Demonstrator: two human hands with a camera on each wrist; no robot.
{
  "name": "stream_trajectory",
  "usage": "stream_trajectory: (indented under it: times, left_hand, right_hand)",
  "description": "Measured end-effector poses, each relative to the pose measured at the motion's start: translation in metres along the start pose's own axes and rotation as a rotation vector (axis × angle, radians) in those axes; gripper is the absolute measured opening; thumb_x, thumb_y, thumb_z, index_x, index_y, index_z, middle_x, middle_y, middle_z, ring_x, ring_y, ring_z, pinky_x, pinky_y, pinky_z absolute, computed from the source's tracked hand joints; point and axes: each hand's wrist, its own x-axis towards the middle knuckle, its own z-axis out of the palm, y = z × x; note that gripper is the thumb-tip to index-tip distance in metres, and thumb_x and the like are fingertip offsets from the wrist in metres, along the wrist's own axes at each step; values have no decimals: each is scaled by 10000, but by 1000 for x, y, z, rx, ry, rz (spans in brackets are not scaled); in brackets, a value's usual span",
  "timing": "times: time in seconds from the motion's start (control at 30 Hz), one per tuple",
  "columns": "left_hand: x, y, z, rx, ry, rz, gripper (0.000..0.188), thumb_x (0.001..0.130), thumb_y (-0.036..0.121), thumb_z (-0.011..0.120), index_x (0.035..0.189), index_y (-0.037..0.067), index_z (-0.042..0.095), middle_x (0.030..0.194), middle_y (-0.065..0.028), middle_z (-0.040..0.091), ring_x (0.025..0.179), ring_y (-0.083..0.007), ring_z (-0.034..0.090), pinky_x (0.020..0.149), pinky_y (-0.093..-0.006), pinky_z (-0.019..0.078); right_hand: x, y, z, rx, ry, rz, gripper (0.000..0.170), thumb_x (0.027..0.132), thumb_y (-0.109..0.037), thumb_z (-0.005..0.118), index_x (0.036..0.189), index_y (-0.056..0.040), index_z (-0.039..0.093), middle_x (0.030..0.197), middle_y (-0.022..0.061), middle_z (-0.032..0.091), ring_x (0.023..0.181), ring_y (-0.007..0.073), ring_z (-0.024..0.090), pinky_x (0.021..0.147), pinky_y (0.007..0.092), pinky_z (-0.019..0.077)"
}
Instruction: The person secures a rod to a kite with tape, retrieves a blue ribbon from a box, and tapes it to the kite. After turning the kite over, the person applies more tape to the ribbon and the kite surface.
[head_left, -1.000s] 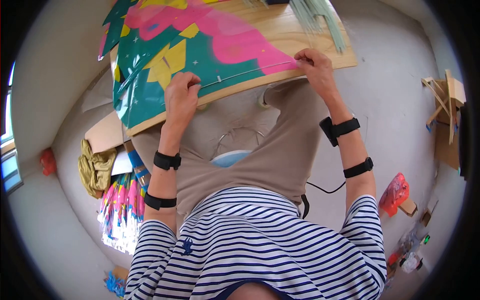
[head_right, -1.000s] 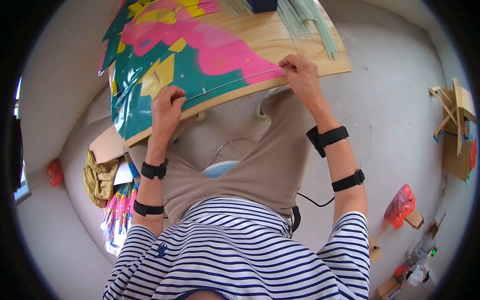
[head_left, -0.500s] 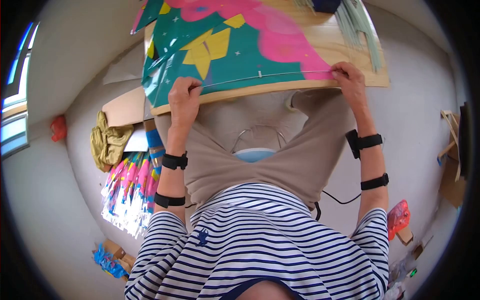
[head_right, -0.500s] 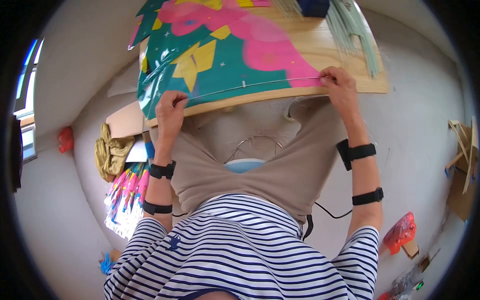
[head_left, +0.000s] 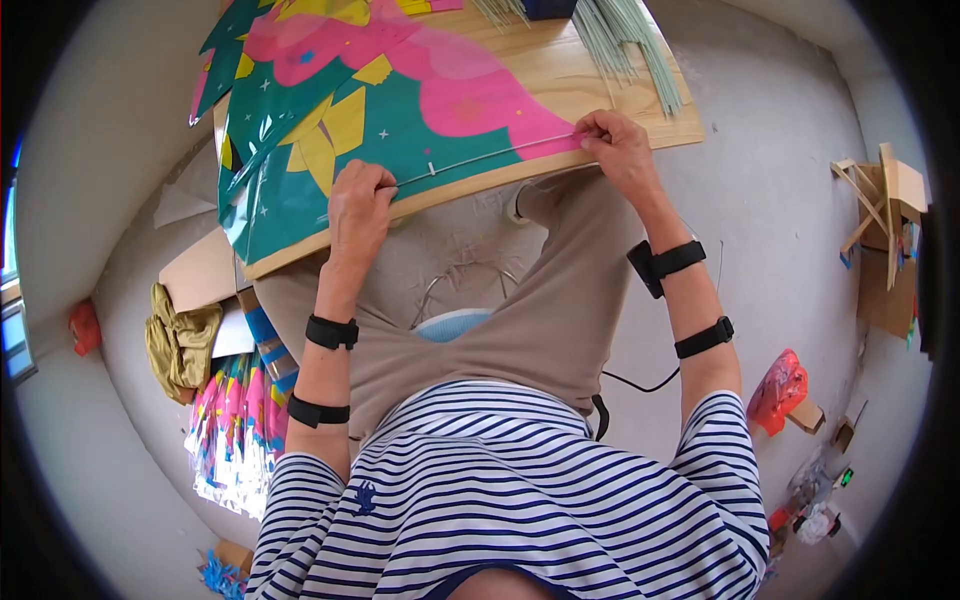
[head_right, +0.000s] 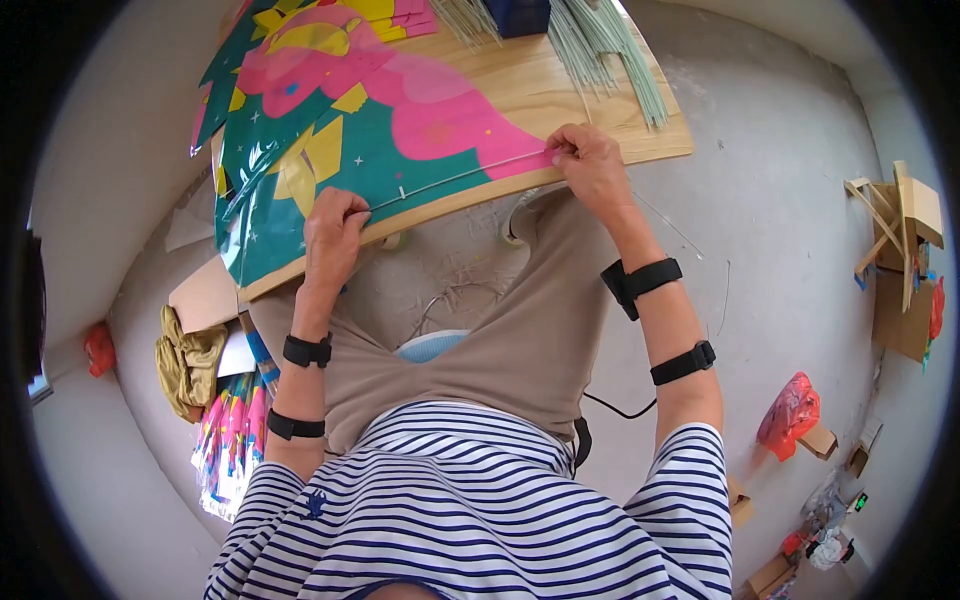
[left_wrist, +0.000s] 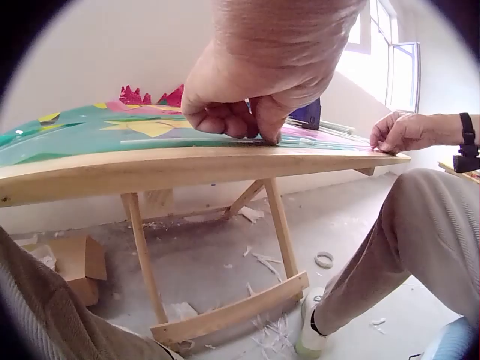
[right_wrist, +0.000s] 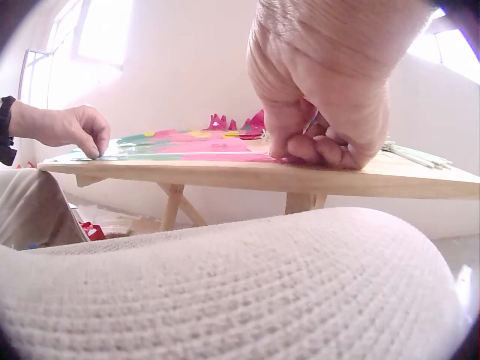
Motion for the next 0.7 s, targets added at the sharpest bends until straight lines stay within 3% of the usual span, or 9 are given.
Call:
stream_trajectory:
  times: [0.7]
  left_hand:
    - [0,-4,3,140,-43,97,67,802,17,630,829,47,577,848,-113,539,862,-327,549,752,-441,415]
  right_hand:
    - [1,-5,3,-55,31,59,113,805,-64,689,911,-27,705,857,110,691,787,230,655,742,343,515]
